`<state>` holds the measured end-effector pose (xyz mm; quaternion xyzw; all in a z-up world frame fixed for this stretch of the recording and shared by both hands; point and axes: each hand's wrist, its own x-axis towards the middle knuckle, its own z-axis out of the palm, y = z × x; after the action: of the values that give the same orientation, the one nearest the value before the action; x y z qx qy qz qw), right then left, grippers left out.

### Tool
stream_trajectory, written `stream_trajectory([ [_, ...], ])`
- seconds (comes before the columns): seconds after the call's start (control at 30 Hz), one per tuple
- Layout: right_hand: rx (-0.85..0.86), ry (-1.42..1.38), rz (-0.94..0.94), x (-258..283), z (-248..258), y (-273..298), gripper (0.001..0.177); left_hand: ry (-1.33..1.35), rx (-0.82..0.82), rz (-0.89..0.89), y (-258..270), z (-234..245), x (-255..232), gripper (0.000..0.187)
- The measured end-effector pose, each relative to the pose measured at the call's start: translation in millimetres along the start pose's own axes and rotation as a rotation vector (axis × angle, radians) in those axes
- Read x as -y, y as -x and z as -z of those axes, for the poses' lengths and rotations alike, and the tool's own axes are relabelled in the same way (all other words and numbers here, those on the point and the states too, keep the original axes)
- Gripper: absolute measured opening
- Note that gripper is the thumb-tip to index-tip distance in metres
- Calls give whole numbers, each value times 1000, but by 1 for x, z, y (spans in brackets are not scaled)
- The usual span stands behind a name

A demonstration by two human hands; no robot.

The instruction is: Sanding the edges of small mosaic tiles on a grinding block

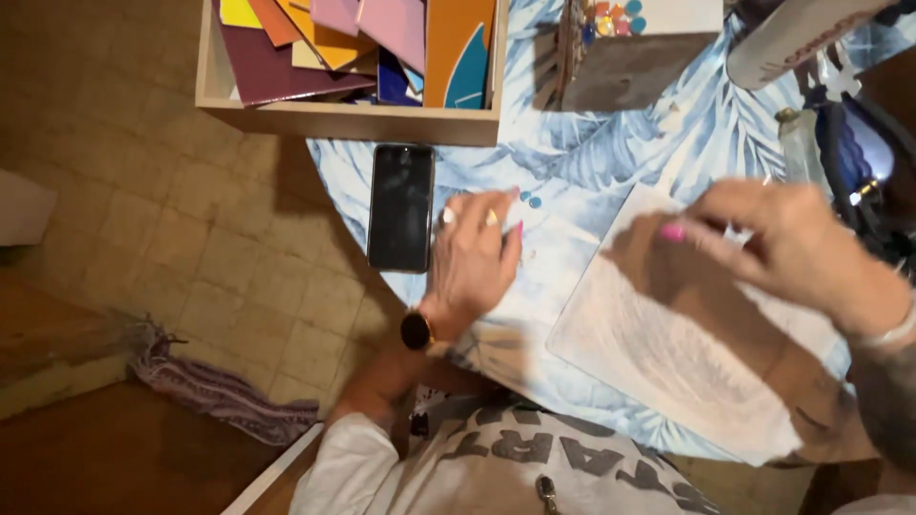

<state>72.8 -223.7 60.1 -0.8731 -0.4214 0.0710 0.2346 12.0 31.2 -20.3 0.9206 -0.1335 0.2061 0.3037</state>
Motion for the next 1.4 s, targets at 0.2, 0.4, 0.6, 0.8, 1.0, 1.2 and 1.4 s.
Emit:
stream_trajectory([
  [0.2,60,-218,-159,33,-45,54,22,-91,100,-78,-19,-1,1,33],
  [0.4,-111,-384,-244,75,-52,70,10,-210,158,-138,-21,-19,6,20],
  [0.6,-324,-360,-427,71,-75,71,9,-132,52,-278,-20,-23,-1,17],
  [0.8,-433,-812,-504,80,-74,48,23,111,104,-353,-13,9,-61,12],
  [1.0,-541,-1165,-541,71,-100,54,18,246,122,-415,6,-10,-81,9],
  [1.2,-648,-1240,-676,83,-95,63,20,569,146,-197,25,-24,-90,21],
  [1.4,-723,-1329,-668,87,-99,68,22,642,40,-161,27,-18,-102,18],
])
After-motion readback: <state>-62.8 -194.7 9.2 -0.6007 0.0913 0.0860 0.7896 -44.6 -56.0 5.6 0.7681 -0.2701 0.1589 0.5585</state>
